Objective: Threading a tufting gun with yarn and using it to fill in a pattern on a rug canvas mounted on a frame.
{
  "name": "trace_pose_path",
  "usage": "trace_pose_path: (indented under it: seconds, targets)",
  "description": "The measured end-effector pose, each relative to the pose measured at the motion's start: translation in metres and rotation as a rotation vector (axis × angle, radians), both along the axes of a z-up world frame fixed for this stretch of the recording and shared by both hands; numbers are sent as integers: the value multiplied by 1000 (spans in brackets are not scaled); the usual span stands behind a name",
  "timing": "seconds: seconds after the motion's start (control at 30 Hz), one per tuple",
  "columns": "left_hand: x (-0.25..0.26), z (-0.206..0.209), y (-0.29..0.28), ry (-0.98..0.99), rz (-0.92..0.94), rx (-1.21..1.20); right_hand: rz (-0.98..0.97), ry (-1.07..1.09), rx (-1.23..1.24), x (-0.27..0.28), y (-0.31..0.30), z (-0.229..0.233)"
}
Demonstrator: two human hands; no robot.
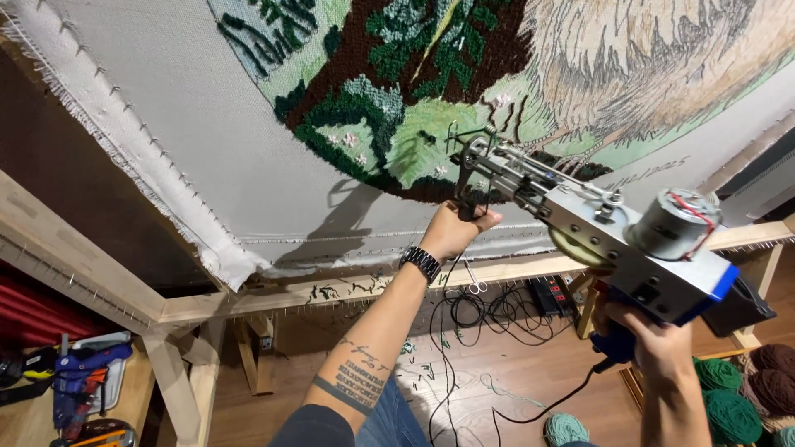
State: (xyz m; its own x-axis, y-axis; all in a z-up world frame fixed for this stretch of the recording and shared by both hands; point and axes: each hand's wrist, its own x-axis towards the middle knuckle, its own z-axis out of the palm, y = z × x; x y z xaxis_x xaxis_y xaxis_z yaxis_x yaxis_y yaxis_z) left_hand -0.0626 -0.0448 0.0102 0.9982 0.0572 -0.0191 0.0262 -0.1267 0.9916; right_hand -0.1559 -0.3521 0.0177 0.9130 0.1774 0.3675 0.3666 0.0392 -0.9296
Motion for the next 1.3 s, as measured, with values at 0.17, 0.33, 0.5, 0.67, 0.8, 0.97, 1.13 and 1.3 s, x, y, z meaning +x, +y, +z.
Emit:
trace_pose_path:
  seconds: [0.17,0.33,0.5,0.67,0.8,0.97,1.13,1.3]
  targets:
    - [-10,18,-1,85,-93,238,-44,19,-5,-12,0,8]
    - [-18,9,2,85,-41,43,-131,96,8,-9,15,3]
    - [-12,-4,9,-1,-78,-30,-83,140,3,-17,48,32]
    - [-7,0,13,32,-64,-4,-83,142,-18,-10,53,33]
    - [-1,-2,18,46,-50,14,-69,136,40,1,57,26]
    - [27,-19,26,11,-18,-29,-18,-22,-19,14,76,40]
    - [62,-38,36,-50,16,-82,29,-203,-172,17,109,71]
    - [77,-42,45,-127,58,-97,23,-170,-129,31,115,65]
